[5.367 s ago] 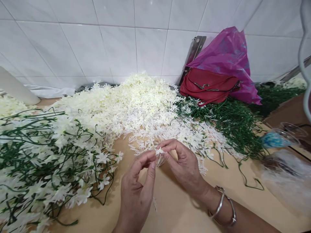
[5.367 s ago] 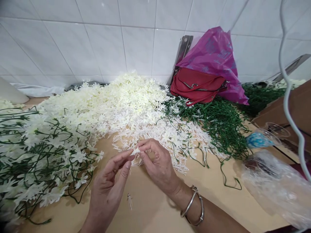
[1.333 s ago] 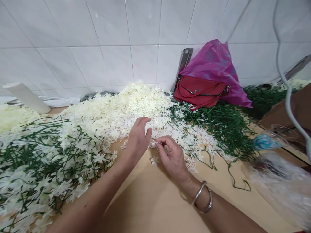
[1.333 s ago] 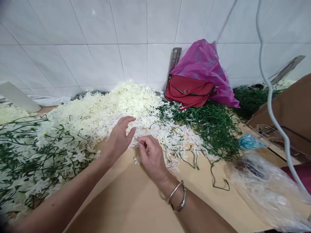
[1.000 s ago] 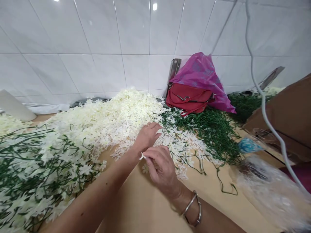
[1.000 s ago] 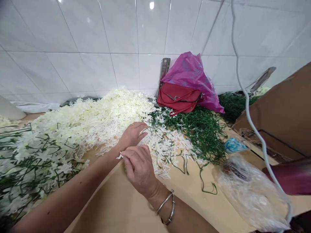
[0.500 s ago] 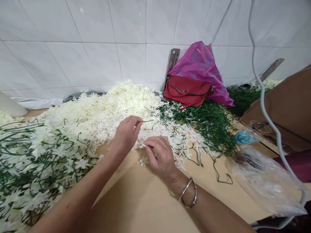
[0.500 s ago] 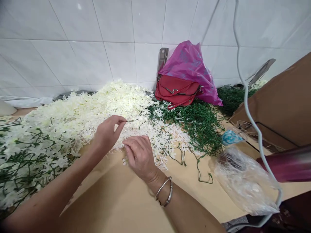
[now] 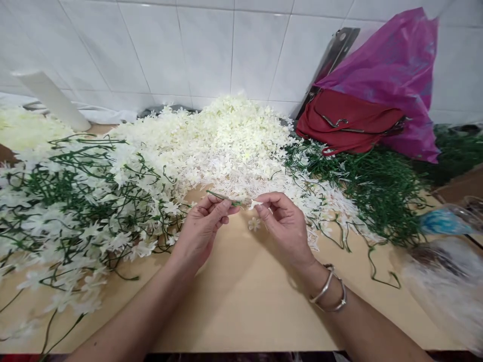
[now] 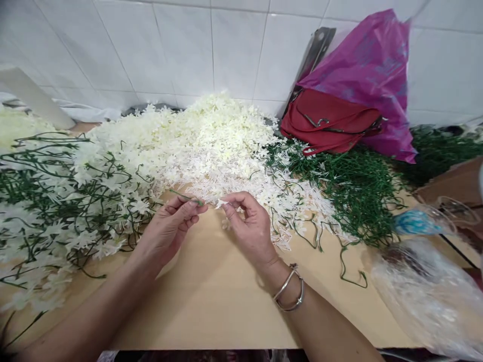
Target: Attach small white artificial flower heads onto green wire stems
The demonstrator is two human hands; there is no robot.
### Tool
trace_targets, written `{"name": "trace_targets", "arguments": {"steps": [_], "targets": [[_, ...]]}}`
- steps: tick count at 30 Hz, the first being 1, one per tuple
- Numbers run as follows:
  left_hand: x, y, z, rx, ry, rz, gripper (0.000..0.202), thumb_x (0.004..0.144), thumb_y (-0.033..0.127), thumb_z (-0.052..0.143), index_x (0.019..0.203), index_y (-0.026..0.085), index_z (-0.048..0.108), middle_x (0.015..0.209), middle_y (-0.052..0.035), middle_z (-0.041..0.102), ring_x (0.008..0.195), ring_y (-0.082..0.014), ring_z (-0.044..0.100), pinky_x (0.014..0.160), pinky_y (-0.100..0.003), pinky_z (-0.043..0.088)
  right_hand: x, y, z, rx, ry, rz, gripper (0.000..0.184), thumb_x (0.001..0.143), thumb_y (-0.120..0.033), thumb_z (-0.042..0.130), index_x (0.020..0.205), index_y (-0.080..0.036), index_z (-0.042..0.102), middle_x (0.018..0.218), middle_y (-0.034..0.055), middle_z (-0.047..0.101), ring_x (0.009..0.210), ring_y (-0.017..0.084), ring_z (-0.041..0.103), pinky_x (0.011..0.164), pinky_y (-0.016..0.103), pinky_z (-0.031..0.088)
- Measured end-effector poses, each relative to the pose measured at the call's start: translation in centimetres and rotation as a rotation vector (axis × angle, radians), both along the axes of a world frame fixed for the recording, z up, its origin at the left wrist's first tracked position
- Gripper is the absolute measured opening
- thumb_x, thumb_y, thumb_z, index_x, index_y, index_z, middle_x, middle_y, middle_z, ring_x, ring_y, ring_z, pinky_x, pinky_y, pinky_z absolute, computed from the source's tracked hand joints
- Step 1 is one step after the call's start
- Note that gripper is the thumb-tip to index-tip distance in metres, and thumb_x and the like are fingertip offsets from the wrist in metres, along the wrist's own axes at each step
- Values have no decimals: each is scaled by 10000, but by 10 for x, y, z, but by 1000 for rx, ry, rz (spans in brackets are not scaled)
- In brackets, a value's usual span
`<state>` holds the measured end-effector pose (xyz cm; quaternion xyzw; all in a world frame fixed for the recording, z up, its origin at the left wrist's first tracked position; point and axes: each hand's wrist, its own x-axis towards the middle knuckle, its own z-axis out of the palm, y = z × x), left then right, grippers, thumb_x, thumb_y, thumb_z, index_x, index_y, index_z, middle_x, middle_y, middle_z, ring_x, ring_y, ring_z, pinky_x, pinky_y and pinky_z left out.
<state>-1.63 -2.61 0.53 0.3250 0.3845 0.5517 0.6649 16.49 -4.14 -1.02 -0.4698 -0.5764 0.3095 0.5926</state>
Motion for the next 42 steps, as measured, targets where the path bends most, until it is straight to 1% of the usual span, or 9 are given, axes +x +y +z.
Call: {"name": "trace_targets", "arguments": {"steps": [2, 4, 9, 13, 16, 19, 27, 33, 42], "targets": [[0, 0, -2, -30, -27, 12, 365, 647, 372, 993, 807, 160, 742, 820, 3, 708, 848, -132, 731, 675, -173, 467, 1, 2, 0, -73, 83, 81, 81, 922, -300, 744, 971, -239, 725, 775, -9, 657, 698, 149, 599, 662, 273, 492], [1, 0, -4, -60, -50, 22, 374, 627, 370, 1007, 780, 162, 737, 802, 9, 705, 839, -122, 716, 679, -170, 465, 2, 3, 1, -89, 120, 169, 102, 906, -331, 774, 942, -243, 738, 810, -3, 671, 690, 138, 589, 644, 262, 487], [2, -1, -8, -2, -57, 24, 367, 632, 371, 1008, 711, 185, 702, 748, 44, 690, 706, -66, 608, 713, -168, 463, -1, 2, 6, -52, 122, 289, 78, 900, -320, 799, 901, -251, 761, 1085, 46, 717, 953, 177, 655, 794, 296, 517], [3, -2, -13, 10, -13, -20, 372, 659, 386, 993, 724, 180, 690, 709, 50, 664, 703, -77, 635, 712, -182, 458, -3, 1, 6, -79, 147, 265, 87, 905, -322, 796, 906, -245, 755, 1052, 38, 721, 880, 159, 639, 757, 285, 503], [3, -3, -16, 44, 28, -44, 356, 704, 376, 971, 733, 175, 678, 698, 48, 650, 759, -100, 698, 733, -186, 459, -1, 1, 4, -178, 187, 247, 134, 901, -357, 801, 908, -238, 741, 871, 8, 700, 710, 131, 580, 644, 262, 458], [1, -3, -17, 83, 53, -58, 337, 755, 361, 940, 733, 177, 658, 683, 47, 649, 816, -118, 729, 800, -197, 476, 0, 1, 3, -259, 208, 260, 195, 885, -407, 815, 908, -231, 734, 747, -13, 663, 639, 124, 538, 599, 257, 424], [-1, -3, -18, 216, 172, -70, 289, 837, 357, 872, 740, 185, 662, 756, 8, 717, 771, -124, 666, 758, -230, 503, -4, -2, 5, -300, 219, 332, 265, 838, -452, 850, 884, -221, 728, 768, -3, 695, 704, 137, 597, 670, 269, 472], [-1, -2, -17, 258, 221, -53, 266, 867, 358, 844, 765, 187, 668, 772, -3, 731, 756, -123, 649, 750, -236, 505, -4, -1, 5, -369, 246, 306, 298, 799, -460, 876, 848, -221, 705, 733, -10, 694, 670, 134, 603, 651, 267, 478], [0, -2, -12, 275, 245, -46, 325, 818, 407, 874, 734, 189, 648, 717, 8, 676, 706, -126, 626, 693, -243, 503, -3, 2, 3, -431, 263, 332, 340, 753, -499, 904, 829, -223, 721, 746, -2, 712, 692, 138, 630, 685, 280, 512]]}}
